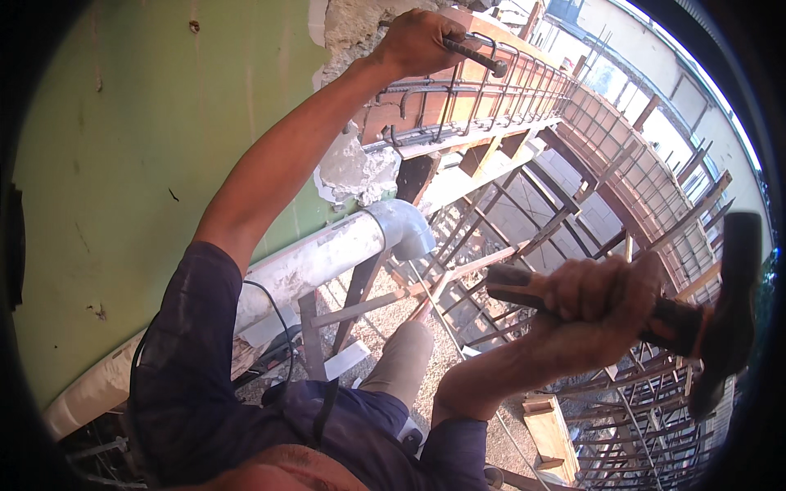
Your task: The person uses a hammer and a chisel to chip away concrete and plaster from a wall section near a pipe.
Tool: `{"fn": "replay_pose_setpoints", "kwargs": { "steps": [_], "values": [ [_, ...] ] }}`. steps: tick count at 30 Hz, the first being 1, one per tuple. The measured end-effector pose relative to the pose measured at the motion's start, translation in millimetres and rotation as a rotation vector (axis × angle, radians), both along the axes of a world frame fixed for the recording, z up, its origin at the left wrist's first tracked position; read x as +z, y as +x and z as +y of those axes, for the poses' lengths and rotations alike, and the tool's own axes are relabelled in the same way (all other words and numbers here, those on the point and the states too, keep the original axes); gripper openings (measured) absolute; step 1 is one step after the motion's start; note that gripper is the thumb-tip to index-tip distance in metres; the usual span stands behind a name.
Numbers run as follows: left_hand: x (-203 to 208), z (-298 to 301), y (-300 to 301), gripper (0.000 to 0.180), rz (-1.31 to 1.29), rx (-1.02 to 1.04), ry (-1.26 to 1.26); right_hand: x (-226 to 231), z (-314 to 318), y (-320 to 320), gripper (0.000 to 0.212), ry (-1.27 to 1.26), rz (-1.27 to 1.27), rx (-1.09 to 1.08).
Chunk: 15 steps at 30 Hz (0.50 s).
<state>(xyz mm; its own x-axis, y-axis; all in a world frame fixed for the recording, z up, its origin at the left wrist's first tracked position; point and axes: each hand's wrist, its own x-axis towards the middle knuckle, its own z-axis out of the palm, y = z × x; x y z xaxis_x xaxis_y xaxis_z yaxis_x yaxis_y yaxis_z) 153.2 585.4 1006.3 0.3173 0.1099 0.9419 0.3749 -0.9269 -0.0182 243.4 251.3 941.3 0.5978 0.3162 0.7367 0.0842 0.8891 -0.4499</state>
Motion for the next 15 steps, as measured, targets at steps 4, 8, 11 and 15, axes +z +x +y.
{"fn": "replay_pose_setpoints", "kwargs": {
  "steps": [4, 8, 11, 15],
  "values": [
    [0.1, -1.8, -5.2, 0.025, 0.010, 0.011, -0.003, 42.2, -9.6, 13.6, 0.043, 0.569, 0.062, -0.309],
    [-1.3, 5.2, -0.6, 0.034, -0.043, -0.009, 0.089, -23.7, 106.7, -29.5, 0.042, -0.334, 0.108, 0.017],
    [-13.7, 9.4, -1.0, 0.038, -0.010, 0.069, 0.061, -52.0, 102.0, -18.8, 0.035, -0.621, 0.053, 0.198],
    [-7.8, 0.4, -5.4, 0.034, 0.004, 0.069, -0.023, -24.3, 50.5, -16.4, 0.039, -0.404, 0.074, 0.002]
  ]
}}
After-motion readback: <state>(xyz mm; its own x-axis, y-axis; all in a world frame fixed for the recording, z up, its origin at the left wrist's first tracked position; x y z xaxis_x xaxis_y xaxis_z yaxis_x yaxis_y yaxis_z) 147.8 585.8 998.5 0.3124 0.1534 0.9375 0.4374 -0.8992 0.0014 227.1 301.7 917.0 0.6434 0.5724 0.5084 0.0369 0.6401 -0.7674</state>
